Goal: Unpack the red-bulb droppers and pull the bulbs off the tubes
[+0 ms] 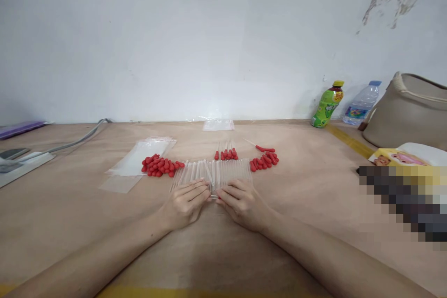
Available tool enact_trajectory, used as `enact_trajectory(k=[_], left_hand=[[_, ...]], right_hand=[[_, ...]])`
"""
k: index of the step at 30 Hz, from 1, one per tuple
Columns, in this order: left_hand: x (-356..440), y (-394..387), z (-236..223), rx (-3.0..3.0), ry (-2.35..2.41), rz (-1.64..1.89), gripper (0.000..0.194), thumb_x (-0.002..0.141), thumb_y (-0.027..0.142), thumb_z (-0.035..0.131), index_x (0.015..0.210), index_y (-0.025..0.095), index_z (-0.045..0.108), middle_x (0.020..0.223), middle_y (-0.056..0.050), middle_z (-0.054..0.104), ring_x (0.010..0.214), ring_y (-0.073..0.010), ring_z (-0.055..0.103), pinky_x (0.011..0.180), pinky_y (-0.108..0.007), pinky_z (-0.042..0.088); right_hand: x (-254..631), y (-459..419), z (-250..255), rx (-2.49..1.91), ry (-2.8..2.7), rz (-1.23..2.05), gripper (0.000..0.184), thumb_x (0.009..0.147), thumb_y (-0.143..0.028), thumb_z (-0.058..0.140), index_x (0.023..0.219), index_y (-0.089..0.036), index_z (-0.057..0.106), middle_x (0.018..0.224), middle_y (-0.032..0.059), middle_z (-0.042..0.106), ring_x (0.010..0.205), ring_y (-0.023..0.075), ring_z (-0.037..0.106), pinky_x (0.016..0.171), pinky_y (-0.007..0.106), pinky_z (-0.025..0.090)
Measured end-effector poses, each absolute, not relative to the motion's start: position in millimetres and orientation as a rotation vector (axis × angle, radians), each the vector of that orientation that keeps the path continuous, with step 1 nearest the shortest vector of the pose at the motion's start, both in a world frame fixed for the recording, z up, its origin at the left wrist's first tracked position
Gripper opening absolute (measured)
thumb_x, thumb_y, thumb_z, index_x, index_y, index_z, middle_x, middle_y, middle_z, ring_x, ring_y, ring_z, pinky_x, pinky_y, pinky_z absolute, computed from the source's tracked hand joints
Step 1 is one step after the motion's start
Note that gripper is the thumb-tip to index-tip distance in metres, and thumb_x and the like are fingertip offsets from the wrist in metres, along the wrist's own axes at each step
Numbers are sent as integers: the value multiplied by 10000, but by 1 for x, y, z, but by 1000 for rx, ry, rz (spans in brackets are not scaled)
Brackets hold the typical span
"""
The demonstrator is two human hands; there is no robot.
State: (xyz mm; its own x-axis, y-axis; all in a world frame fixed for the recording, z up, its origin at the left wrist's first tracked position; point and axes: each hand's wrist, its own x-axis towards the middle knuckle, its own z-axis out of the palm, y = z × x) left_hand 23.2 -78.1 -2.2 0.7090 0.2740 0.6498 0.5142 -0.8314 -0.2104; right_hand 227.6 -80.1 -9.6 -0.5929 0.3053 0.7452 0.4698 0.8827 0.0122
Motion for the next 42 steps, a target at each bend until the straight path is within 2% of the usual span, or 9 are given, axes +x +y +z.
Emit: enact_trajectory(k=[13, 18, 23, 26, 29, 31, 34, 38, 42], left_hand=[[20, -79, -5, -2562, -606, -940, 120, 818, 115, 487, 908, 117, 565, 888, -68, 659, 957, -169, 596, 942, -341, 457], [6, -78, -4, -2499, -645, -1042, 120, 807, 96, 504, 912, 119, 559, 872, -64, 651, 943, -166, 592, 914, -332, 465], [-9, -77, -2, -2403, -820, -1029, 139, 813, 118, 510, 939, 157, 552, 841, -45, 618, 745, -136, 584, 701, -272, 491], [-3, -76, 4, -2369, -929, -937, 201, 836, 102, 430, 994, 153, 543, 744, -38, 553, 617, -115, 511, 562, -224, 446], [10, -72, 14, -2335, -1010, -798, 338, 826, 57, 338, 1126, 124, 480, 801, -68, 530, 655, -135, 497, 553, -233, 442], [21, -67, 21, -2332, -1028, -678, 385, 807, 37, 329, 1165, 117, 448, 861, -81, 534, 697, -151, 508, 565, -246, 449], [41, -58, 27, -2340, -965, -570, 313, 784, 7, 351, 1033, 96, 519, 819, -70, 539, 696, -159, 523, 562, -246, 453], [66, -50, 21, -2404, -881, -463, 206, 777, 12, 373, 768, 101, 559, 752, -69, 538, 682, -172, 539, 553, -258, 464], [80, -49, 10, -2455, -884, -410, 215, 765, 2, 383, 682, 104, 553, 723, -78, 539, 651, -179, 540, 508, -262, 455]], right_hand=[[234, -83, -9, -477, -2221, -370, 231, 737, -73, 598, 967, -95, 593, 782, 61, 655, 743, 165, 545, 665, 319, 508], [252, -82, -10, -541, -2145, -364, 233, 747, -72, 582, 972, -132, 595, 807, 62, 655, 777, 166, 555, 691, 316, 505], [275, -70, -1, -762, -1967, -365, 189, 741, -137, 616, 915, -210, 630, 782, 34, 648, 695, 153, 548, 660, 327, 469], [281, -57, 10, -839, -1916, -298, 147, 779, -195, 578, 910, -210, 642, 763, 43, 624, 684, 146, 555, 628, 297, 461], [291, -35, 23, -978, -1914, -113, 184, 807, -262, 533, 952, -190, 620, 780, 48, 619, 685, 139, 570, 616, 268, 466], [302, -15, 29, -1166, -1825, 3, 243, 768, -322, 570, 956, -171, 600, 723, 32, 614, 606, 129, 553, 560, 254, 453], [322, 15, 29, -1397, -1590, 208, 241, 699, -380, 613, 797, -161, 608, 680, 33, 620, 566, 124, 536, 514, 237, 432], [348, 35, 14, -1503, -1428, 475, 212, 693, -334, 596, 802, -157, 638, 734, 51, 648, 593, 122, 552, 520, 226, 426], [361, 37, 1, -1551, -1418, 590, 220, 674, -313, 609, 815, -149, 652, 717, 50, 655, 598, 126, 560, 537, 229, 437]])
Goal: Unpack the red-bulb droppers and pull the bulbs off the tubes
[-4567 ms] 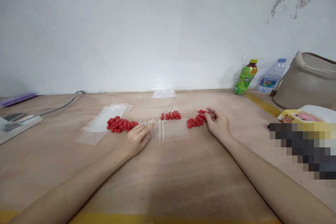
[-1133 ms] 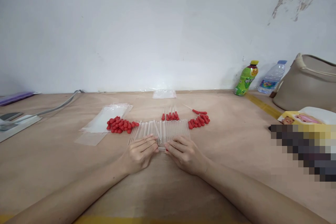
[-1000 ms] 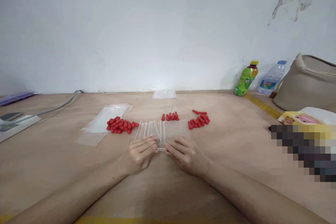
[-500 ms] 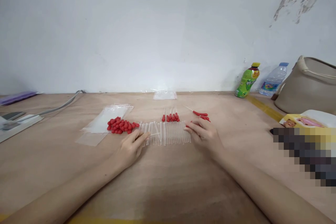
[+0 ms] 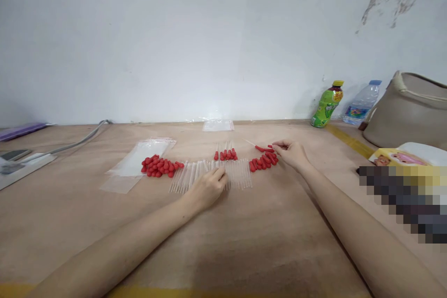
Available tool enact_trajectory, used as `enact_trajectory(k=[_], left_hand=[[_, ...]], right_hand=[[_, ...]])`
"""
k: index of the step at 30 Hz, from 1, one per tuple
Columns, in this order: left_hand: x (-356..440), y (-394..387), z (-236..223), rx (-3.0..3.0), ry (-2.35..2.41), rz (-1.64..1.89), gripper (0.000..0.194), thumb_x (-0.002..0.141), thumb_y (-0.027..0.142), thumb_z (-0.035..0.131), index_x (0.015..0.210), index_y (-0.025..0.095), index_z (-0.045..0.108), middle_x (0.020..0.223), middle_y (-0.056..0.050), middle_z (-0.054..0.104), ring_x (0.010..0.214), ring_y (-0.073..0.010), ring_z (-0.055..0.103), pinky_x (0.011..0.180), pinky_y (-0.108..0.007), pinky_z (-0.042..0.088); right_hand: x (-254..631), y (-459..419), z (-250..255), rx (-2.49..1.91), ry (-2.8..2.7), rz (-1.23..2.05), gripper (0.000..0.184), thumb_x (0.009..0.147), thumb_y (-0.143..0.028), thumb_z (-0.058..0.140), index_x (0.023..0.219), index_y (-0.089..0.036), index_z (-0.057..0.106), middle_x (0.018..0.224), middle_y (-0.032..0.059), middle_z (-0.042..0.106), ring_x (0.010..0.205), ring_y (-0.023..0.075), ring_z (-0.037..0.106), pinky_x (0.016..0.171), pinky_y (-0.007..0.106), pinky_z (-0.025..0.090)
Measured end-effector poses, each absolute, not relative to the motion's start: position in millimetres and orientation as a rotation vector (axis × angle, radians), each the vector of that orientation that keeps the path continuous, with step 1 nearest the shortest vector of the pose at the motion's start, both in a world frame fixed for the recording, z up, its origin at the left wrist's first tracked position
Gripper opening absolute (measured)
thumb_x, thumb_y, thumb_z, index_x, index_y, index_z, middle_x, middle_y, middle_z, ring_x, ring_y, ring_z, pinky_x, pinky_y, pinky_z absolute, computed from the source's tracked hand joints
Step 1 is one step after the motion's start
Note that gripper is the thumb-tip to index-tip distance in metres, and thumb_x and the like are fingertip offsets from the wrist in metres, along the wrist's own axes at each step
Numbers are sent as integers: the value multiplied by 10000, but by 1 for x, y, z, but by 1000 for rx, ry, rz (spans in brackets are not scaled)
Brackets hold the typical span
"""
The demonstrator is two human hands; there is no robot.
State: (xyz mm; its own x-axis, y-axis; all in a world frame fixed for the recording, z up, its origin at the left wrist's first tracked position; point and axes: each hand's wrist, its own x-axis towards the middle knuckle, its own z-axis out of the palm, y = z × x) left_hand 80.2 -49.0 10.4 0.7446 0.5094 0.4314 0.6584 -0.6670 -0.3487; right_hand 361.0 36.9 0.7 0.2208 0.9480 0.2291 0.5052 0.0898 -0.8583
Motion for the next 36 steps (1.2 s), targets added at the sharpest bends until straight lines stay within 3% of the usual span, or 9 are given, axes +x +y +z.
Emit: enact_trajectory(k=[4, 10, 15, 21, 30, 33, 36], left_hand=[[86, -51, 9, -2472, -896, -407, 183, 773, 55, 422, 663, 97, 562, 695, -87, 536, 683, -194, 538, 561, -286, 470], [70, -71, 18, -2591, -944, -729, 282, 832, 346, 453, 828, 100, 591, 828, -100, 569, 797, -207, 518, 703, -331, 471], [28, -90, 11, -2710, -759, -863, 185, 819, 253, 499, 934, 143, 595, 919, -81, 591, 841, -191, 522, 725, -328, 451], [10, -90, 3, -2772, -964, -1067, 178, 819, 176, 487, 941, 172, 617, 936, -76, 585, 842, -158, 528, 750, -312, 456], [15, -89, 4, -2813, -970, -959, 161, 810, 175, 490, 871, 163, 638, 968, -83, 568, 875, -166, 521, 773, -317, 456], [14, -89, 4, -2828, -977, -942, 167, 809, 174, 487, 866, 164, 644, 982, -83, 562, 884, -170, 514, 779, -323, 453], [15, -88, 4, -2827, -960, -961, 171, 807, 171, 486, 872, 163, 645, 981, -85, 564, 894, -175, 515, 784, -330, 455]], right_hand=[[364, 40, -6, -1548, -1404, 538, 269, 623, -364, 660, 787, -152, 627, 689, 45, 642, 582, 126, 556, 505, 221, 430], [365, 45, -16, -1637, -1440, 548, 335, 642, -455, 612, 776, -153, 665, 606, 33, 633, 522, 130, 541, 448, 217, 380], [366, 43, -5, -1697, -1379, 386, 397, 655, -511, 573, 794, -156, 683, 622, 31, 638, 559, 146, 549, 463, 227, 368], [342, 55, 15, -1810, -1617, 288, 331, 691, -470, 540, 789, -194, 693, 657, 22, 659, 586, 152, 583, 487, 234, 393], [308, 84, 25, -1973, -1811, 271, 122, 492, -321, 709, 537, -219, 660, 497, 17, 589, 573, 178, 568, 531, 264, 400], [303, 84, 26, -2014, -1800, 261, 48, 519, -219, 679, 510, -196, 638, 489, 30, 578, 563, 187, 569, 538, 280, 405], [301, 81, 35, -1970, -1782, 240, 54, 607, -222, 624, 588, -175, 645, 565, 46, 612, 577, 185, 572, 542, 286, 410]])
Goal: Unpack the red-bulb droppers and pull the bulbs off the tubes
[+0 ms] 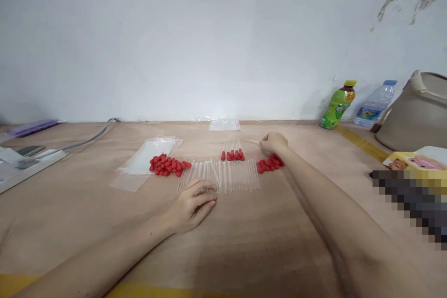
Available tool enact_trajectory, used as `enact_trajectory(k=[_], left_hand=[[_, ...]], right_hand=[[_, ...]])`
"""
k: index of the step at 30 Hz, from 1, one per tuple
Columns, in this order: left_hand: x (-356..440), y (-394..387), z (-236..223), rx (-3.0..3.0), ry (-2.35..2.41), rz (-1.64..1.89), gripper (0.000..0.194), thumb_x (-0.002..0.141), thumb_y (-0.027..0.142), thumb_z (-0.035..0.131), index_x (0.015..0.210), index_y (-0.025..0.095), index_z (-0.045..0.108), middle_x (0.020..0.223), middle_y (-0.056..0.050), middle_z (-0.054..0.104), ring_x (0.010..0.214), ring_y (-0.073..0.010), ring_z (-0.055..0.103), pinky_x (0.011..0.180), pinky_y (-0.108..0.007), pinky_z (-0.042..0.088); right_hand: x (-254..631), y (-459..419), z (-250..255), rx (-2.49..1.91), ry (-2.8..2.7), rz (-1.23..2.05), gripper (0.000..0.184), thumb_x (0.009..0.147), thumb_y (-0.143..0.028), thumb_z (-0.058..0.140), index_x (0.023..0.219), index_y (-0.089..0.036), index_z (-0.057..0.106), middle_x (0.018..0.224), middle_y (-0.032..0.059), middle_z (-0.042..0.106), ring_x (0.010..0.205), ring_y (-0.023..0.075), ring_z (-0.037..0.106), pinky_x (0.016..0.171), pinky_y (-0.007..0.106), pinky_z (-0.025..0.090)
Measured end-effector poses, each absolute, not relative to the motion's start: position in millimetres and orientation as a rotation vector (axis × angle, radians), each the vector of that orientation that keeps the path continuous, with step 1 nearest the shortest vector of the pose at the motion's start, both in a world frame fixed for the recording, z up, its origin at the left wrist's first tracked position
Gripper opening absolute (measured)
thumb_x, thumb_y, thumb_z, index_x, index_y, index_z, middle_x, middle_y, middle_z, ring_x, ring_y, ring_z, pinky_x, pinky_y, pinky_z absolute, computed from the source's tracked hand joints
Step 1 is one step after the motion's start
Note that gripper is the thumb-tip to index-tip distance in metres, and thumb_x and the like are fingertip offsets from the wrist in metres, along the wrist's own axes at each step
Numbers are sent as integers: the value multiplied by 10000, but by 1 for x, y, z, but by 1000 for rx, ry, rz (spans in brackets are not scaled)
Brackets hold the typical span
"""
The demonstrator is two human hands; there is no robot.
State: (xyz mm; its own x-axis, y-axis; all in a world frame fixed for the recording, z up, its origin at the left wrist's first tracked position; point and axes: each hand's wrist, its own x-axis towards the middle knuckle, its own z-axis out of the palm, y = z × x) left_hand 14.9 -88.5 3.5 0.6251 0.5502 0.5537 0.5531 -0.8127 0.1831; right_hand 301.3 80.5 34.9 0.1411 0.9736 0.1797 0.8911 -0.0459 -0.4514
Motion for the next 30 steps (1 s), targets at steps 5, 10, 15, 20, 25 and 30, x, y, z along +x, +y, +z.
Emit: enact_trajectory(k=[5, 10, 15, 20, 25, 30], left_hand=[[14, -88, 4, -2717, -925, -1027, 192, 803, 177, 497, 953, 176, 618, 993, -89, 572, 930, -186, 528, 794, -348, 468], [15, -86, 4, -2554, -817, -1014, 401, 801, 69, 428, 1189, 152, 484, 1208, -129, 502, 1178, -241, 407, 926, -427, 416], [22, -84, 4, -2525, -724, -914, 310, 839, 147, 466, 1147, 139, 505, 1159, -103, 567, 1142, -215, 470, 970, -411, 404], [24, -83, 3, -2516, -733, -908, 151, 839, 175, 500, 960, 139, 583, 952, -51, 659, 971, -170, 589, 963, -373, 429], [24, -85, 2, -2543, -723, -887, 140, 843, 164, 475, 921, 138, 589, 952, -59, 657, 984, -171, 585, 945, -347, 455], [24, -88, 4, -2586, -706, -824, 166, 851, 145, 432, 900, 124, 589, 914, -77, 661, 946, -159, 607, 932, -326, 470]], right_hand=[[293, 48, 52, -1702, -1793, 196, 159, 757, -293, 521, 829, -188, 617, 770, 27, 651, 681, 142, 584, 599, 249, 439], [262, -35, 27, -1033, -1988, 25, 150, 796, -278, 522, 873, -197, 621, 783, 46, 640, 750, 169, 573, 701, 320, 436], [236, -89, -1, -794, -2095, -49, 155, 822, -191, 499, 920, -216, 616, 757, 35, 649, 753, 157, 563, 701, 325, 400], [231, -86, -3, -760, -2162, -210, 155, 816, -210, 529, 950, -209, 608, 771, 15, 670, 777, 157, 560, 751, 345, 352], [229, -83, -3, -760, -2241, -367, 119, 808, -242, 552, 896, -218, 628, 799, 8, 664, 799, 149, 559, 780, 340, 332], [231, -87, -1, -733, -2267, -386, 85, 807, -227, 551, 823, -221, 635, 829, -5, 668, 821, 144, 562, 820, 360, 311]])
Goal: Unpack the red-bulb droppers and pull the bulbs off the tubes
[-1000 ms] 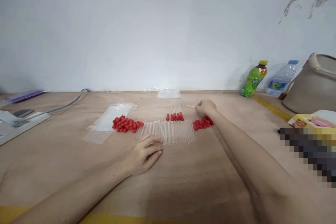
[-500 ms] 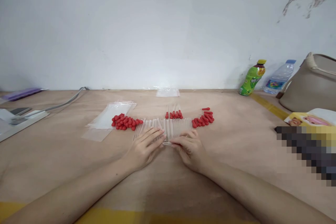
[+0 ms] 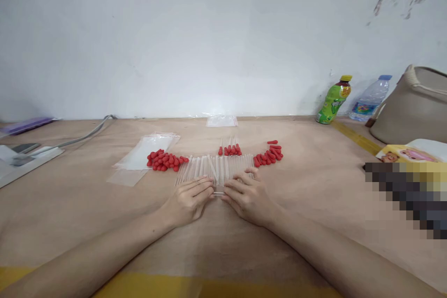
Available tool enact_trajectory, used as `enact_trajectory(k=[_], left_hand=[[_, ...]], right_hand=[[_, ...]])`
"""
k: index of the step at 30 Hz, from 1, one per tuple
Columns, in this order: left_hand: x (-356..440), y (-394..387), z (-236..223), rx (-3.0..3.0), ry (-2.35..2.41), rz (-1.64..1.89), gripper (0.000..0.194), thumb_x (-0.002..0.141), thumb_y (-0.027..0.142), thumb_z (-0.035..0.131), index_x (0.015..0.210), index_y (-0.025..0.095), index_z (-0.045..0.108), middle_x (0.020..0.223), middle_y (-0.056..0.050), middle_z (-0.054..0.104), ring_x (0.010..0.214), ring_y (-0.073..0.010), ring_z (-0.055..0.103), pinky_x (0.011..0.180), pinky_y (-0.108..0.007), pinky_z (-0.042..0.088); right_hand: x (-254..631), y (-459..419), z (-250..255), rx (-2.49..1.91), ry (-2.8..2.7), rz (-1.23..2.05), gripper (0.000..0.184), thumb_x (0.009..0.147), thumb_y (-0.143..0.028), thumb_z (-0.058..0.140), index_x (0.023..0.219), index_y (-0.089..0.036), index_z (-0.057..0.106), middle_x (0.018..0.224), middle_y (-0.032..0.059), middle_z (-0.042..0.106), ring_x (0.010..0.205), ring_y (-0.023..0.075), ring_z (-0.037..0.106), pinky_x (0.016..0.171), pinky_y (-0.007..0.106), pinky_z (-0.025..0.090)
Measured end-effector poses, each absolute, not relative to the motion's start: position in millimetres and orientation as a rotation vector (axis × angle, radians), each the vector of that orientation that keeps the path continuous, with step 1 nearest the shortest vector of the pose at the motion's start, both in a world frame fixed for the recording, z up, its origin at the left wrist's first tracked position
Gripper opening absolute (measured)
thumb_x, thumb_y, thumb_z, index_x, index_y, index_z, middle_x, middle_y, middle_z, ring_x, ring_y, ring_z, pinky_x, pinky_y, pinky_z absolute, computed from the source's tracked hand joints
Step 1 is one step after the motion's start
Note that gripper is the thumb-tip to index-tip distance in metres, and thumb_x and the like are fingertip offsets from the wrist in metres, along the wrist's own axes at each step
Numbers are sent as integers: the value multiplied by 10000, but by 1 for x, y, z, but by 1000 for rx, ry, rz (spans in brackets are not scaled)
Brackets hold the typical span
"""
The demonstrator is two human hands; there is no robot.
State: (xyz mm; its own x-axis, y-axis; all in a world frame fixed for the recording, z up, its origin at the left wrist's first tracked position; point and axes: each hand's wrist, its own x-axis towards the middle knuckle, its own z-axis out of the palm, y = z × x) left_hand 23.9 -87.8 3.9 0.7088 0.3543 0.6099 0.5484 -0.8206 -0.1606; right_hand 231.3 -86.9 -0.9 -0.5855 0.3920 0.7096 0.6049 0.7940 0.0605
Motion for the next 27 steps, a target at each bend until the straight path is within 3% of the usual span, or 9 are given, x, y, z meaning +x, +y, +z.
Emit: enact_trajectory(k=[8, 19, 27], left_hand=[[22, -90, 5, -2655, -690, -866, 153, 847, 134, 432, 858, 122, 584, 855, -73, 662, 935, -161, 610, 937, -334, 463], [17, -88, -1, -2686, -652, -985, 131, 822, 112, 468, 907, 121, 567, 876, -73, 662, 973, -172, 593, 927, -337, 470], [5, -89, -4, -2676, -697, -1055, 140, 809, 92, 482, 914, 117, 572, 869, -70, 654, 958, -171, 593, 929, -338, 460]], right_hand=[[236, -89, 2, -678, -2255, -448, 83, 795, -190, 563, 814, -209, 642, 859, -8, 686, 790, 155, 574, 748, 352, 345], [248, -87, -7, -568, -2273, -557, 189, 784, -152, 577, 967, -183, 618, 977, 20, 670, 910, 158, 582, 775, 318, 436], [262, -84, -5, -547, -2243, -551, 178, 774, -126, 580, 938, -178, 626, 926, 27, 682, 890, 161, 593, 761, 312, 451]])
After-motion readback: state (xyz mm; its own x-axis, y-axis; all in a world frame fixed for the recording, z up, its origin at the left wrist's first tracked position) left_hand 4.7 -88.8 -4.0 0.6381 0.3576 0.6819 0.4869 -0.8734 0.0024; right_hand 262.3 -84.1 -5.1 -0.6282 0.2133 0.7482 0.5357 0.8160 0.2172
